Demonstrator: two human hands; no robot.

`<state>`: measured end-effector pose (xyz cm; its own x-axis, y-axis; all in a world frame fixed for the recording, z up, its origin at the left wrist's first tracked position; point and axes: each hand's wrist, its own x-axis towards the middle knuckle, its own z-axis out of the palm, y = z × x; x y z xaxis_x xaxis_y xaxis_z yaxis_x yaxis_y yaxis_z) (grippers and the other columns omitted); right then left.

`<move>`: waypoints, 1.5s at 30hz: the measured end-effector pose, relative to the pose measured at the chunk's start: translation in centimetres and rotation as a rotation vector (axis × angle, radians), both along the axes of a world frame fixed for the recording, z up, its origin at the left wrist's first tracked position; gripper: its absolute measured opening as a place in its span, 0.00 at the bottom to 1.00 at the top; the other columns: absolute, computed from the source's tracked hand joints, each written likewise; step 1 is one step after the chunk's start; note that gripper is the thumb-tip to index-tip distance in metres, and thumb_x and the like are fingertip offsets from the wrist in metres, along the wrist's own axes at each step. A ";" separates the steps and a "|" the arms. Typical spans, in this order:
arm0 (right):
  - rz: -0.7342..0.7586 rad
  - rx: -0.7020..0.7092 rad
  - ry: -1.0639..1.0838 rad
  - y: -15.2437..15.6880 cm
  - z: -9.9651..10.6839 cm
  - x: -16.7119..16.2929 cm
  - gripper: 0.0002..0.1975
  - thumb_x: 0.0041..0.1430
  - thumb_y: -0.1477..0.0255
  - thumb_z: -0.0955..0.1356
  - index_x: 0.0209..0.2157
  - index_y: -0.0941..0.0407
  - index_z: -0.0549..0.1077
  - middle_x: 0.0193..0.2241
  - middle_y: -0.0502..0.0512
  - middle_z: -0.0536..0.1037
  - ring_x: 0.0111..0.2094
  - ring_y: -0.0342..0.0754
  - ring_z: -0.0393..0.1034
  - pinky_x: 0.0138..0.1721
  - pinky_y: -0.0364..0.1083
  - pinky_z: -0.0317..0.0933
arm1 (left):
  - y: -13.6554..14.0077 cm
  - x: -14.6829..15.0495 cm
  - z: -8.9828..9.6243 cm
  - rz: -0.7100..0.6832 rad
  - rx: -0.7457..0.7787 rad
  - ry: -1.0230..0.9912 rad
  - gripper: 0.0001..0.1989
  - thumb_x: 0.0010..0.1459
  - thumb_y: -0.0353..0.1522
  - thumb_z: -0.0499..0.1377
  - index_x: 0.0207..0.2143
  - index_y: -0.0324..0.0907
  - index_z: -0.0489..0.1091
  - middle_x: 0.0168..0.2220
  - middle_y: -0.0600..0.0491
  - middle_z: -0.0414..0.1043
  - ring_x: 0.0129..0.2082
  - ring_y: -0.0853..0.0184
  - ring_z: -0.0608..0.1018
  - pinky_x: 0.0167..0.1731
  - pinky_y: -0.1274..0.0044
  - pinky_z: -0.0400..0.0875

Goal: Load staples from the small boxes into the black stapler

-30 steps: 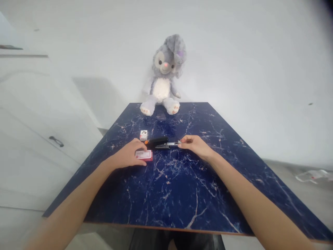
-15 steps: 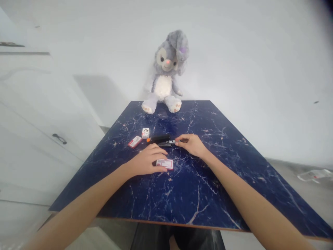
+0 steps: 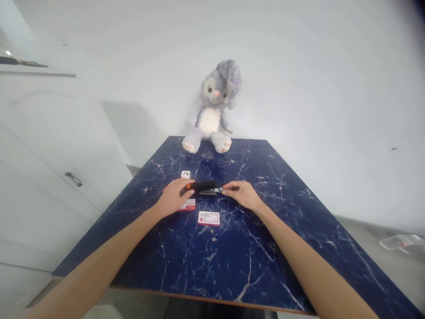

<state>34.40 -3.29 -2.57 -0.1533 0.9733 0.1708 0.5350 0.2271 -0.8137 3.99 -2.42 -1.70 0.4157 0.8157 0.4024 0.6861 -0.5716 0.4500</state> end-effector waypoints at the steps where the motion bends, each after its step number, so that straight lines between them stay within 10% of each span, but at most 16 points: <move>1: 0.002 -0.005 0.000 -0.1 0.1 0.0 0.11 0.52 0.61 0.73 0.35 0.50 0.82 0.34 0.49 0.83 0.34 0.47 0.76 0.40 0.45 0.67 | 0.0 0.0 0.0 0.002 -0.026 0.007 0.19 0.63 0.39 0.55 0.55 0.47 0.68 0.53 0.51 0.74 0.53 0.59 0.74 0.56 0.66 0.66; 22: 0.043 0.148 -0.119 -1.2 0.6 -0.5 0.08 0.57 0.69 0.69 0.38 0.52 0.80 0.42 0.51 0.82 0.40 0.47 0.77 0.47 0.47 0.68 | 0.1 -0.3 0.5 -0.004 -0.221 -0.073 0.23 0.58 0.40 0.59 0.57 0.48 0.68 0.53 0.51 0.74 0.47 0.60 0.78 0.52 0.66 0.70; 30: -0.147 -0.097 -0.171 -2.6 1.8 -1.0 0.23 0.59 0.67 0.67 0.56 0.55 0.67 0.42 0.56 0.82 0.38 0.52 0.78 0.43 0.49 0.68 | 0.5 -0.7 0.3 -0.020 -0.294 -0.060 0.27 0.56 0.41 0.61 0.58 0.47 0.67 0.52 0.49 0.75 0.46 0.58 0.79 0.50 0.66 0.71; 45: -0.120 0.188 -0.554 -5.1 1.2 -6.6 0.42 0.55 0.76 0.63 0.69 0.59 0.44 0.31 0.56 0.81 0.30 0.53 0.76 0.38 0.48 0.65 | -0.2 0.4 0.3 -0.090 -0.310 -0.113 0.26 0.54 0.39 0.63 0.55 0.47 0.67 0.47 0.51 0.76 0.45 0.59 0.79 0.50 0.65 0.71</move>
<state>27.83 -8.43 -1.41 -0.1593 0.9501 0.2681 0.8992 0.2518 -0.3579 4.43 -2.64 -1.37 0.4586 0.8683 0.1892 0.5746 -0.4521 0.6822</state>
